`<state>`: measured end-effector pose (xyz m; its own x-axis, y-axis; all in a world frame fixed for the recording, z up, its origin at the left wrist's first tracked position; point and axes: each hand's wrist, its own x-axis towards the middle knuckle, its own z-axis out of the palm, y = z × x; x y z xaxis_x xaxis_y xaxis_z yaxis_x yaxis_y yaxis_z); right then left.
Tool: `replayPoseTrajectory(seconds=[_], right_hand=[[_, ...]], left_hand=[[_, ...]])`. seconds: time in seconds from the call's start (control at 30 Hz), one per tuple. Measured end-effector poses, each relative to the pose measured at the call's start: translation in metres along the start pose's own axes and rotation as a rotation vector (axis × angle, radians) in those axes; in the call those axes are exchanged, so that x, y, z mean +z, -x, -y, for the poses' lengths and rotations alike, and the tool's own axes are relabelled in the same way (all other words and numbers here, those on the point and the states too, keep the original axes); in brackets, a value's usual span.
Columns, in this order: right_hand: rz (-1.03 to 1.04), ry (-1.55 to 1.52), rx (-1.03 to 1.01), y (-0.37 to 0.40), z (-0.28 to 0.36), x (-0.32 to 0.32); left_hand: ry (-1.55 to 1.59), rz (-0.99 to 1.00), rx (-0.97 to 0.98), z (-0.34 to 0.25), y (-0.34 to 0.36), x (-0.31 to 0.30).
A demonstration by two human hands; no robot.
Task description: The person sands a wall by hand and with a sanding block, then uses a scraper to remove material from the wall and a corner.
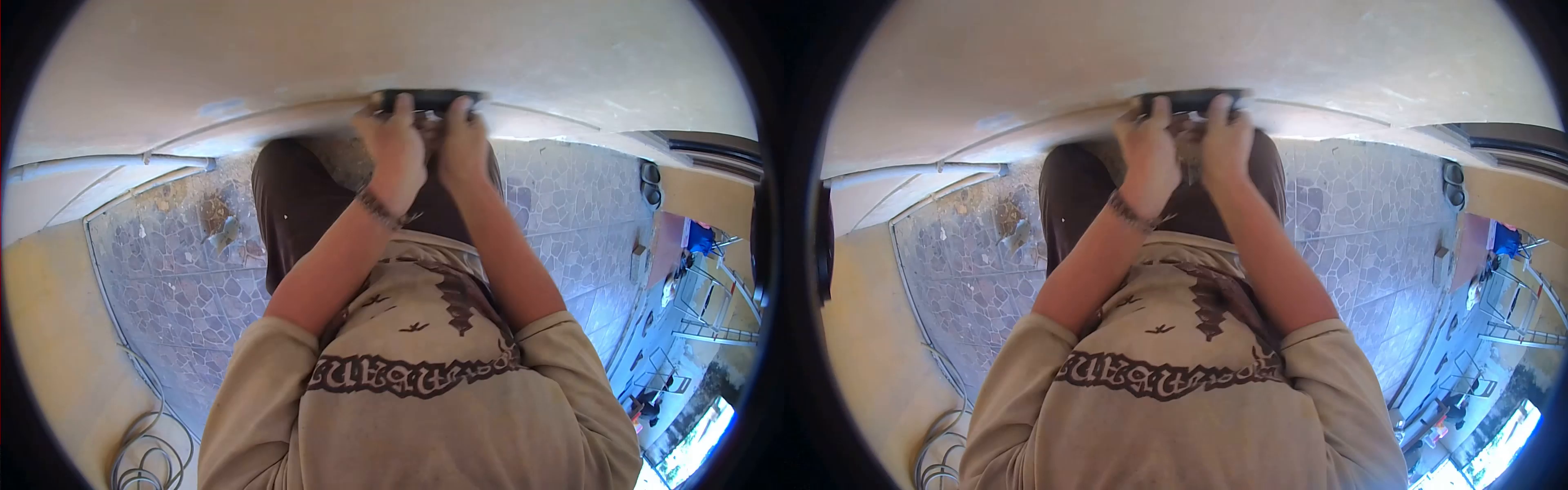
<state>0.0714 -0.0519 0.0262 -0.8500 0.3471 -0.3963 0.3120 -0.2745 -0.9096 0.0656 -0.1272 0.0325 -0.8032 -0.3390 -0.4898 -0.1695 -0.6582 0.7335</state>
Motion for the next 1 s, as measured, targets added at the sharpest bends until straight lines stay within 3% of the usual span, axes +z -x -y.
replayPoseTrajectory(seconds=[0.03,0.1,0.13,0.23,0.27,0.33,0.4,0.43,0.57,0.6,0.63,0.67,0.77,0.8,0.9,0.93,1.0], right_hand=[[0.097,0.025,0.001,0.001,-0.015,0.015],[0.078,-0.026,0.030,0.017,-0.029,0.068],[0.047,-0.047,0.080,0.022,-0.037,0.085],[0.228,-0.202,0.147,0.022,-0.027,0.070],[0.209,-0.140,0.034,0.020,-0.015,0.054],[-0.020,-0.102,0.046,0.010,0.008,0.016],[-0.005,-0.155,-0.024,-0.009,0.009,-0.015],[-0.048,-0.167,-0.018,-0.008,0.012,-0.019],[0.029,-0.028,0.024,0.000,-0.028,0.041],[0.060,0.026,0.021,0.007,-0.046,0.058],[0.082,-0.196,0.202,0.032,-0.012,0.078],[0.044,-0.178,0.179,0.032,-0.019,0.080],[0.054,-0.076,0.021,0.014,-0.036,0.054],[0.000,-0.167,-0.021,0.012,-0.027,0.043],[-0.167,-0.369,0.024,-0.008,-0.018,0.006],[-0.212,-0.409,0.035,-0.012,-0.012,0.000],[-0.323,-0.437,0.015,-0.008,-0.014,0.022]], left_hand=[[-0.031,0.034,0.025,-0.011,-0.013,-0.020],[-0.091,0.117,0.020,-0.047,-0.035,-0.060],[-0.088,-0.034,0.122,-0.054,-0.038,-0.066],[-0.157,-0.146,0.048,-0.049,-0.037,-0.052],[-0.107,-0.067,0.017,-0.030,-0.037,-0.043],[-0.101,0.060,-0.015,-0.002,-0.005,-0.008],[-0.216,0.048,0.085,0.016,-0.005,0.019],[-0.153,0.061,-0.122,0.007,0.007,0.026],[-0.130,0.173,0.052,-0.035,-0.016,-0.030],[-0.109,0.178,-0.034,-0.054,-0.026,-0.053],[-0.183,0.243,0.013,-0.065,-0.032,-0.073],[-0.250,0.193,0.103,-0.062,-0.037,-0.080],[-0.361,0.281,0.043,-0.065,-0.033,-0.078],[-0.473,0.304,0.001,-0.068,-0.021,-0.066],[-0.783,0.371,0.113,-0.089,0.021,-0.047],[-0.917,0.468,0.450,-0.102,0.019,-0.053],[-0.834,0.505,0.958,-0.153,0.025,-0.040]])
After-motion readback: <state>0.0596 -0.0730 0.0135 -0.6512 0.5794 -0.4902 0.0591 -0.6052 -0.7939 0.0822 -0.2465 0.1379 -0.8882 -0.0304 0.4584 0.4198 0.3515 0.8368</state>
